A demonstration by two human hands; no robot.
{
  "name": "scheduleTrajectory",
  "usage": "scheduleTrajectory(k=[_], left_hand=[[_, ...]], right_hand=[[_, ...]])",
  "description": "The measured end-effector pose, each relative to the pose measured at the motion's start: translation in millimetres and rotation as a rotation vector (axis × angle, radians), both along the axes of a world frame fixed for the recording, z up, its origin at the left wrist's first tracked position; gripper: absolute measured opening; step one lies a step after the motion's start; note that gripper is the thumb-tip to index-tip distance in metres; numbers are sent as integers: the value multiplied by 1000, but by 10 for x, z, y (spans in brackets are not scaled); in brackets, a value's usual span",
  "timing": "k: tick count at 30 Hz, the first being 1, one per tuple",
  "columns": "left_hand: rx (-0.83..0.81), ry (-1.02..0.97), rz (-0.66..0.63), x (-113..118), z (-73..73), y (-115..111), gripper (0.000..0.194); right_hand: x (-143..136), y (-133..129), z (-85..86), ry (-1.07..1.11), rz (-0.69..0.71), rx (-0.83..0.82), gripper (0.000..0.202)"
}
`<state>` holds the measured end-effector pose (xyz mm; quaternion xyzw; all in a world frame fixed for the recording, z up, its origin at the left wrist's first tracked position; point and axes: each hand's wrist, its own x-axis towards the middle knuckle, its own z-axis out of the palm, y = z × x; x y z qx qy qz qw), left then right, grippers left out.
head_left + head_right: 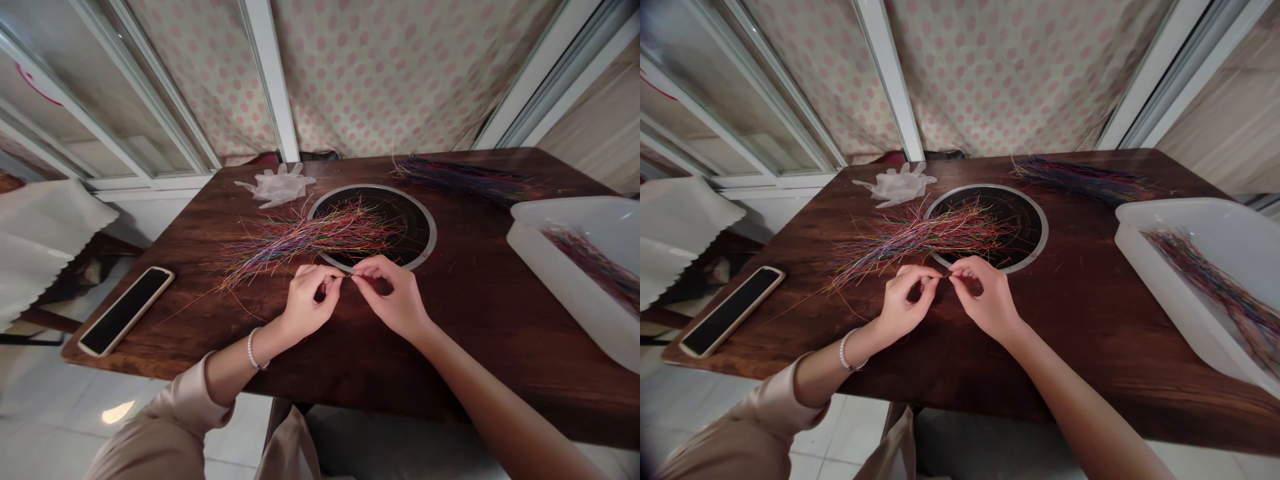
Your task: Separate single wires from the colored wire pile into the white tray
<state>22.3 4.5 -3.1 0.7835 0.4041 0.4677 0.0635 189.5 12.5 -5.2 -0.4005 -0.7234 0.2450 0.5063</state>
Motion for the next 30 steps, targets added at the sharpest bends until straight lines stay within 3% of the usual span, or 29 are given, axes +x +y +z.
scheduleTrajectory(k=[14,30], left_hand=[[-21,5,-30,-18,2,-3,12],[169,170,-31,-34,-14,28,13]], right_hand=[[2,24,-30,148,31,-160,9],[40,80,24,562,150,-719,22]])
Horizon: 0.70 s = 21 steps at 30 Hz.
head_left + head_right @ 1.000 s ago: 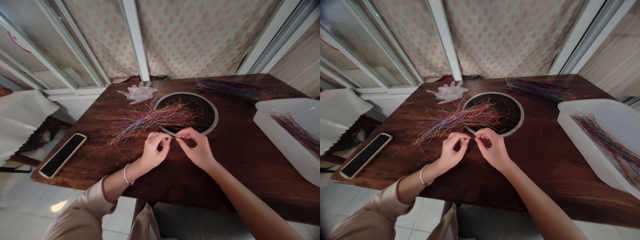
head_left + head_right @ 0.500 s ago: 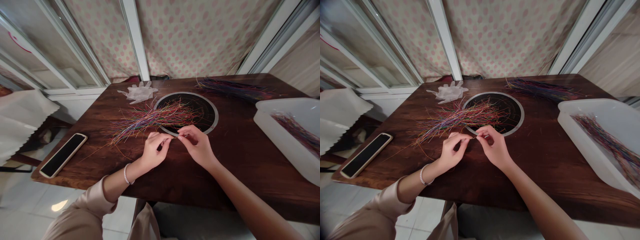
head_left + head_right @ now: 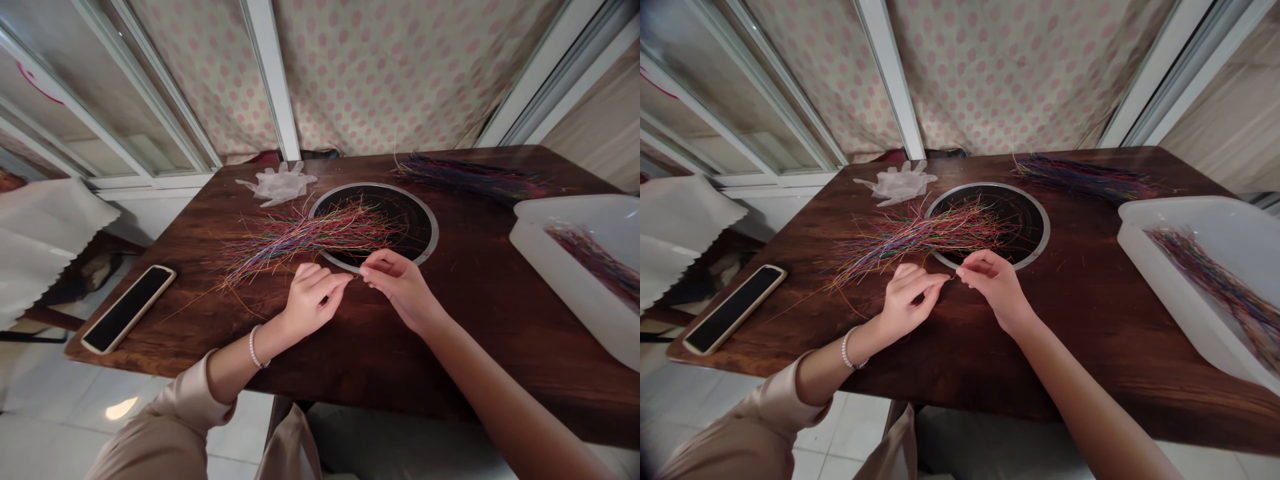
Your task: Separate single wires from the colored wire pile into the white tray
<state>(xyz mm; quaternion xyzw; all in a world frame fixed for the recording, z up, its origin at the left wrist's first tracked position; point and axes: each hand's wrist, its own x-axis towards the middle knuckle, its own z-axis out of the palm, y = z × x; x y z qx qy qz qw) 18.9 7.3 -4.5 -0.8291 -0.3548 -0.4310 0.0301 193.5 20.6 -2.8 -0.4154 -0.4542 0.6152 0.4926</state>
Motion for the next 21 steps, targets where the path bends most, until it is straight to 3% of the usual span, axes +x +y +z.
scheduleTrajectory(k=[11,21], left_hand=[[68,56,21,-11,-10,-2,14],[44,61,61,-15,-3,-11,17]], right_hand=[[8,13,5,37,11,-20,25],[-6,-10,17,-55,-5,202,18]])
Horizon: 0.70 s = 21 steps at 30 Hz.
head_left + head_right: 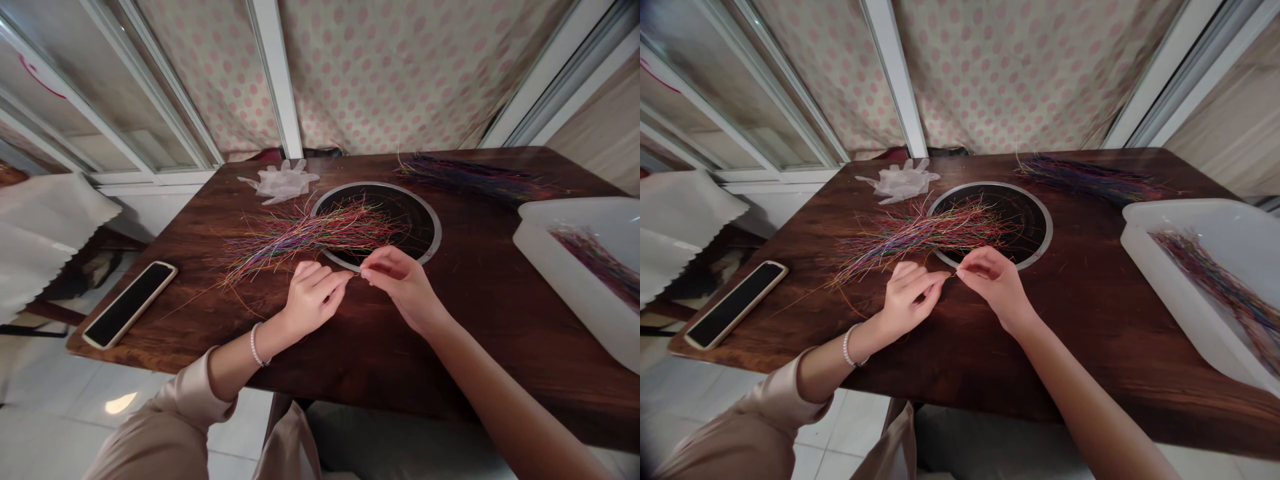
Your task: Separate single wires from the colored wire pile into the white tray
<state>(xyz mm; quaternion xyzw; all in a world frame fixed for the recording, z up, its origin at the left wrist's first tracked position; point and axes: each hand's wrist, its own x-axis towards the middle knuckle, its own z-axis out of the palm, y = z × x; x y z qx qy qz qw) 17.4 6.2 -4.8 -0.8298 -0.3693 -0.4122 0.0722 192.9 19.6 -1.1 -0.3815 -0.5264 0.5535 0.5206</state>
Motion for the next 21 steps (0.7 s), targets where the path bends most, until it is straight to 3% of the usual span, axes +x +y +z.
scheduleTrajectory(k=[14,21], left_hand=[[31,80,11,-19,-32,0,12],[-41,10,17,12,-10,3,12]], right_hand=[[-37,-16,-28,-64,-73,95,19],[-54,-53,-42,-142,-116,267,17]])
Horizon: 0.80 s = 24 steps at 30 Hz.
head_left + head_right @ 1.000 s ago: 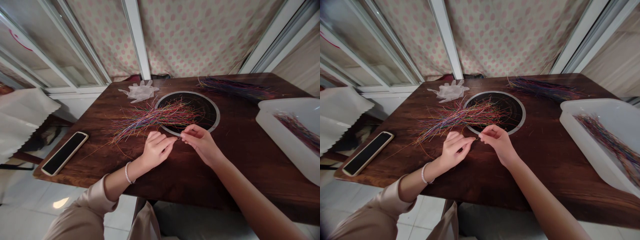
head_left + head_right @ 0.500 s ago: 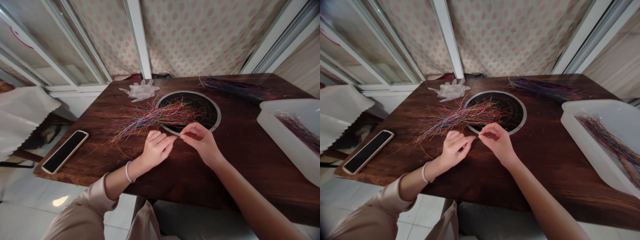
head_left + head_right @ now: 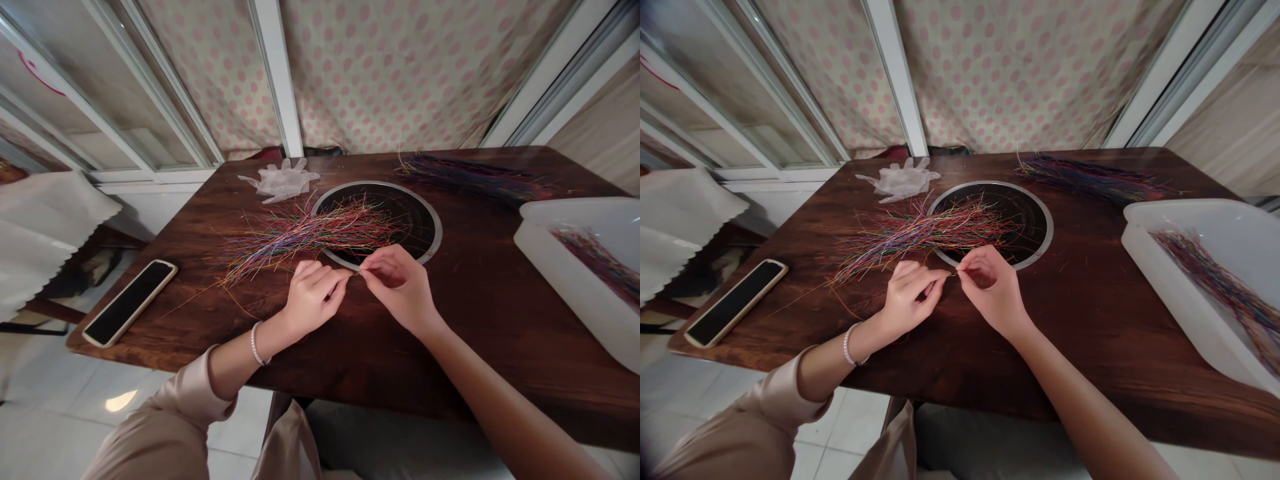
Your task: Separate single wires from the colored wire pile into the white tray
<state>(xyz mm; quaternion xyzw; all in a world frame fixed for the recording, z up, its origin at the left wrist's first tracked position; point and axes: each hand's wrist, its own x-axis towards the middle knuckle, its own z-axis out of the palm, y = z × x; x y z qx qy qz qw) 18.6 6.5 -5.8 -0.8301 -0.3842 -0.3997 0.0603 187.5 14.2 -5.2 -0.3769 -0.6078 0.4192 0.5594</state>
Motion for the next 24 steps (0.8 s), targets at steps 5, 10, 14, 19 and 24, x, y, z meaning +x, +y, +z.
scheduleTrajectory(k=[5,10,14,19,24], left_hand=[[-37,-34,-4,4,7,-3,13],[-85,-71,-7,9,19,-13,14],[-91,-82,-7,10,23,-11,14],[-96,-94,-19,9,17,-5,13],[-102,-102,-19,9,18,-6,14]], right_hand=[[11,-17,-2,-92,-16,97,17],[19,-12,-17,-155,-36,176,20],[20,-14,-19,-207,-46,220,22],[17,-27,2,-299,-91,299,23],[21,-25,-23,-372,-139,398,25]])
